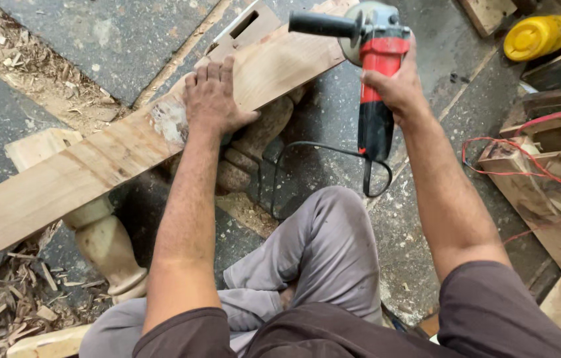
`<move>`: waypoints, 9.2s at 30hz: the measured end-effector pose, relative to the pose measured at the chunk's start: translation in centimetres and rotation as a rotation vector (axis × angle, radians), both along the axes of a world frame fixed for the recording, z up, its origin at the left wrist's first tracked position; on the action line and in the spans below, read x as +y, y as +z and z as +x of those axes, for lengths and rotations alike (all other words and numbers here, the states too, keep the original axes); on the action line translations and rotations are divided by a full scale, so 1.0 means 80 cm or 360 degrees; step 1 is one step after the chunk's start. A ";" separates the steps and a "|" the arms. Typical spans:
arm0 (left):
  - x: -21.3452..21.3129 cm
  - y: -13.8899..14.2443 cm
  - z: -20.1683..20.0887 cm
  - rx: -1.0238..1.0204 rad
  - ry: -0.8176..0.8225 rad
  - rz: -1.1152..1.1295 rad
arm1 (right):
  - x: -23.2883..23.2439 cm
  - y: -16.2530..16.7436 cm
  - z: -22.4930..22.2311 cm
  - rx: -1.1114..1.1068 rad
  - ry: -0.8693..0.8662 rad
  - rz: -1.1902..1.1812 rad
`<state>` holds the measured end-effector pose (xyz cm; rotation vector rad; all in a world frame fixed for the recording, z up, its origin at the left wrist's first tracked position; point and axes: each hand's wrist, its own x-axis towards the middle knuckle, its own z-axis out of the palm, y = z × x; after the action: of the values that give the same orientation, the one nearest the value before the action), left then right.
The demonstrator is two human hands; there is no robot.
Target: The person uses an angle grinder with a sanding disc to smooth the surface of a wooden plank. They hold the plank with one hand and operate the tool with the other, moving it back and forth along the wood. The person occasionally repositions the plank and continues sanding different sections.
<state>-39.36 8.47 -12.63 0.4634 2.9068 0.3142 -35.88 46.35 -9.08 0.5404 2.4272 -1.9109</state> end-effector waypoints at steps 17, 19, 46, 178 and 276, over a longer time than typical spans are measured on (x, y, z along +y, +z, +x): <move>0.006 0.010 -0.005 -0.0210 0.0024 -0.0130 | 0.011 0.032 0.011 -0.0183 0.0028 0.0239; 0.005 0.004 -0.004 -0.0141 0.0023 -0.0115 | 0.021 0.014 -0.008 0.0014 0.0197 0.0251; 0.001 -0.015 -0.009 -0.0093 -0.0055 -0.0209 | 0.027 0.017 -0.051 -0.0109 0.0305 0.0513; -0.008 -0.047 -0.031 0.0414 0.0370 0.0098 | 0.047 -0.014 0.031 -0.0043 0.0329 0.0243; -0.014 -0.013 -0.019 0.0272 0.0400 0.0078 | 0.040 -0.011 0.053 0.0034 -0.0549 -0.0292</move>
<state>-40.87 7.36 -13.64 0.1357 3.1346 0.3994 -31.66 49.52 -9.95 0.9865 2.2554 -2.2428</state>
